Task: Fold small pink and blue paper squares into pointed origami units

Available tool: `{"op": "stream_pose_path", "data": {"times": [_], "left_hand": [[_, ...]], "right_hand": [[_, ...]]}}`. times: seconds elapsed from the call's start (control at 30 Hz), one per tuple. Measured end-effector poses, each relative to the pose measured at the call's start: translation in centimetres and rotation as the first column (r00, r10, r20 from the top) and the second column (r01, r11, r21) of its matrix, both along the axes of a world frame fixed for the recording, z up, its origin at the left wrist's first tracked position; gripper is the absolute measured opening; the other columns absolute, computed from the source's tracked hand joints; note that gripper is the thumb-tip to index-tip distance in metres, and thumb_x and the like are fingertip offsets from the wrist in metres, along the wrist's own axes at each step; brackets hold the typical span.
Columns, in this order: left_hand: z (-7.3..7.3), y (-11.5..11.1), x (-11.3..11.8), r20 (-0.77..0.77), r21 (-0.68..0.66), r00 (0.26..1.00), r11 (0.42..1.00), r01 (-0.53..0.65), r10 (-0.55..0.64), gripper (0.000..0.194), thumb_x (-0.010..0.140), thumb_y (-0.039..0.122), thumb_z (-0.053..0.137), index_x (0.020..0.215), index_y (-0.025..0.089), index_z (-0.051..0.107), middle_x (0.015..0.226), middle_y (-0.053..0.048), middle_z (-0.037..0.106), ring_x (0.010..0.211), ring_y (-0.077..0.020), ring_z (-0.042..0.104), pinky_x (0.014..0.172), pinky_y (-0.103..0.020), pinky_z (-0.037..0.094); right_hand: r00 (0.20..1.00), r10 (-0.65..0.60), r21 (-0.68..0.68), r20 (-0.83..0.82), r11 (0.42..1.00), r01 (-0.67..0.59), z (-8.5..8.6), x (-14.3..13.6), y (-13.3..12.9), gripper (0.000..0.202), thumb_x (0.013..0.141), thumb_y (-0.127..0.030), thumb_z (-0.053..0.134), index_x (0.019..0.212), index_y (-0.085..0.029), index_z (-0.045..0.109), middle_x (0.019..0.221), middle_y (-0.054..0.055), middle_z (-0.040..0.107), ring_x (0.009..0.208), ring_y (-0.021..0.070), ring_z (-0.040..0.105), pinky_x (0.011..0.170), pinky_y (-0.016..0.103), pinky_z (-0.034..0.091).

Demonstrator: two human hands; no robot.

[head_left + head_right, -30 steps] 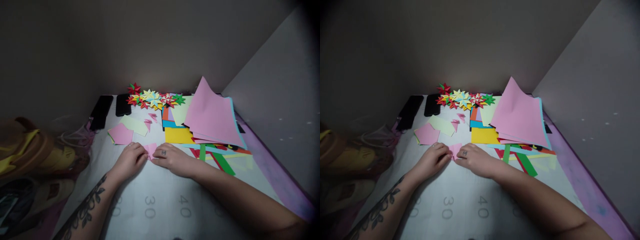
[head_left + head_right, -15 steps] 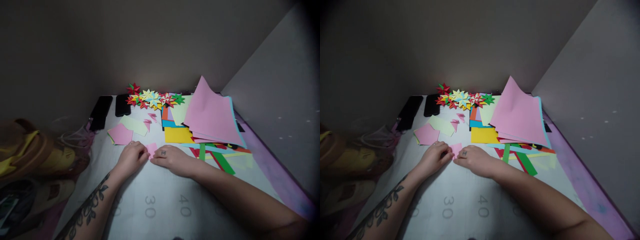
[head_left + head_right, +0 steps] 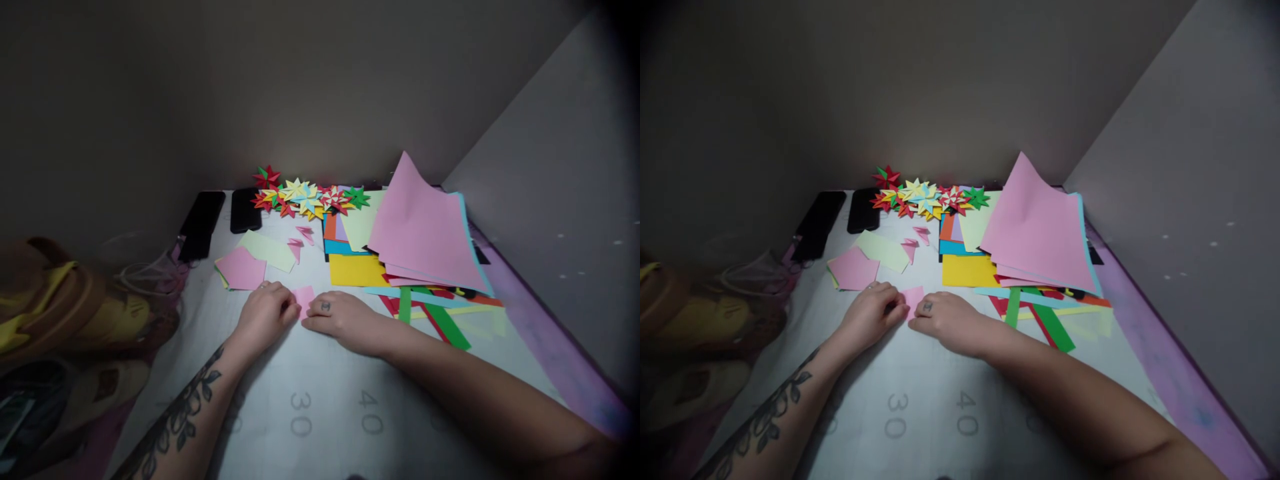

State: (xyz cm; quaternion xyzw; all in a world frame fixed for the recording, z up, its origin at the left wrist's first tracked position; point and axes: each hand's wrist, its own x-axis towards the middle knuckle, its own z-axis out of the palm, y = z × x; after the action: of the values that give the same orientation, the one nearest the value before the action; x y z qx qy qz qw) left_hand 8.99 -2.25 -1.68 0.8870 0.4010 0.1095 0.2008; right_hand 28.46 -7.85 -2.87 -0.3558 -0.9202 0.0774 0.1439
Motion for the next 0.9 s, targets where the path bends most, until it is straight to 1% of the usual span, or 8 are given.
{"op": "stream_pose_path", "data": {"times": [0.1, 0.2, 0.4, 0.47, 0.6, 0.67, 0.8, 0.9], "left_hand": [[0.0, 0.0, 0.0, 0.005, -0.001, 1.0, 1.0, -0.015, 0.015, 0.011, 0.08, 0.022, 0.056, 0.07, 0.019, 0.06, 0.072, -0.003, 0.06, 0.072, -0.0183, 0.053, 0.069, -0.031, 0.038], [-0.1, 0.0, -0.2, 0.04, -0.005, 0.998, 0.999, -0.05, 0.05, 0.005, 0.079, 0.022, 0.06, 0.076, 0.018, 0.058, 0.077, -0.003, 0.061, 0.075, -0.0191, 0.053, 0.069, -0.031, 0.039], [-0.4, 0.2, -0.9, 0.094, -0.045, 0.992, 0.995, -0.083, 0.087, 0.007, 0.078, 0.02, 0.063, 0.083, 0.018, 0.058, 0.082, -0.004, 0.062, 0.078, -0.0201, 0.053, 0.07, -0.032, 0.041], [-0.4, 0.3, -1.0, 0.095, -0.046, 0.992, 0.995, -0.084, 0.088, 0.008, 0.078, 0.02, 0.063, 0.083, 0.018, 0.058, 0.082, -0.004, 0.062, 0.079, -0.0202, 0.054, 0.07, -0.033, 0.041], [-0.5, 0.2, -1.1, 0.118, -0.05, 0.99, 0.996, -0.073, 0.079, 0.007, 0.078, 0.017, 0.062, 0.083, 0.018, 0.058, 0.08, -0.004, 0.062, 0.078, -0.0197, 0.054, 0.071, -0.033, 0.041], [-0.6, 0.3, -1.1, 0.138, -0.058, 0.987, 0.996, -0.07, 0.077, 0.007, 0.078, 0.016, 0.061, 0.083, 0.018, 0.058, 0.08, -0.003, 0.061, 0.077, -0.0193, 0.054, 0.07, -0.032, 0.041], [-0.7, 0.3, -1.3, 0.165, -0.063, 0.984, 0.996, -0.058, 0.067, 0.005, 0.078, 0.015, 0.06, 0.082, 0.018, 0.058, 0.08, -0.003, 0.062, 0.077, -0.0189, 0.055, 0.07, -0.032, 0.042], [-0.7, 0.2, -1.4, 0.165, -0.055, 0.984, 0.997, -0.053, 0.061, 0.005, 0.08, 0.014, 0.059, 0.082, 0.019, 0.059, 0.08, -0.003, 0.063, 0.079, -0.0189, 0.055, 0.072, -0.032, 0.041]], "right_hand": [[0.998, -0.005, 0.008, 0.055, 1.0, 0.005, 0.1, -0.2, -0.1, 0.021, 0.091, -0.016, 0.046, 0.101, -0.02, 0.064, 0.086, 0.004, 0.065, 0.083, 0.0185, 0.052, 0.069, 0.031, 0.038], [0.996, -0.019, -0.003, 0.085, 1.0, 0.019, 0.4, -0.4, -0.2, 0.021, 0.089, -0.013, 0.047, 0.1, -0.019, 0.064, 0.085, 0.005, 0.064, 0.082, 0.0192, 0.051, 0.068, 0.031, 0.038], [0.996, -0.033, -0.021, 0.079, 0.999, 0.035, 0.5, -0.7, -0.5, 0.028, 0.084, -0.009, 0.049, 0.108, -0.018, 0.061, 0.087, 0.007, 0.064, 0.082, 0.0202, 0.05, 0.072, 0.033, 0.039], [0.994, -0.066, -0.024, 0.092, 0.997, 0.068, 0.5, -1.1, -0.5, 0.029, 0.085, -0.013, 0.051, 0.112, -0.017, 0.06, 0.088, 0.008, 0.064, 0.083, 0.0215, 0.051, 0.073, 0.035, 0.04], [0.978, -0.158, -0.045, 0.137, 0.985, 0.166, 0.7, -2.3, -0.5, 0.036, 0.084, -0.031, 0.06, 0.117, -0.016, 0.058, 0.094, 0.012, 0.062, 0.089, 0.0254, 0.05, 0.075, 0.039, 0.04], [0.977, -0.169, -0.05, 0.134, 0.983, 0.177, 0.8, -2.6, -0.5, 0.039, 0.083, -0.035, 0.062, 0.117, -0.017, 0.058, 0.097, 0.013, 0.061, 0.093, 0.0264, 0.05, 0.076, 0.04, 0.041], [0.985, -0.143, -0.064, 0.093, 0.987, 0.149, 1.0, -2.0, -0.9, 0.028, 0.084, -0.033, 0.06, 0.108, -0.018, 0.063, 0.099, 0.011, 0.062, 0.094, 0.0247, 0.052, 0.077, 0.038, 0.043], [0.997, -0.079, -0.065, 0.002, 0.995, 0.078, 1.1, -0.8, -1.1, 0.02, 0.086, -0.032, 0.056, 0.093, -0.018, 0.067, 0.099, 0.009, 0.065, 0.095, 0.0224, 0.055, 0.079, 0.038, 0.044]]}}
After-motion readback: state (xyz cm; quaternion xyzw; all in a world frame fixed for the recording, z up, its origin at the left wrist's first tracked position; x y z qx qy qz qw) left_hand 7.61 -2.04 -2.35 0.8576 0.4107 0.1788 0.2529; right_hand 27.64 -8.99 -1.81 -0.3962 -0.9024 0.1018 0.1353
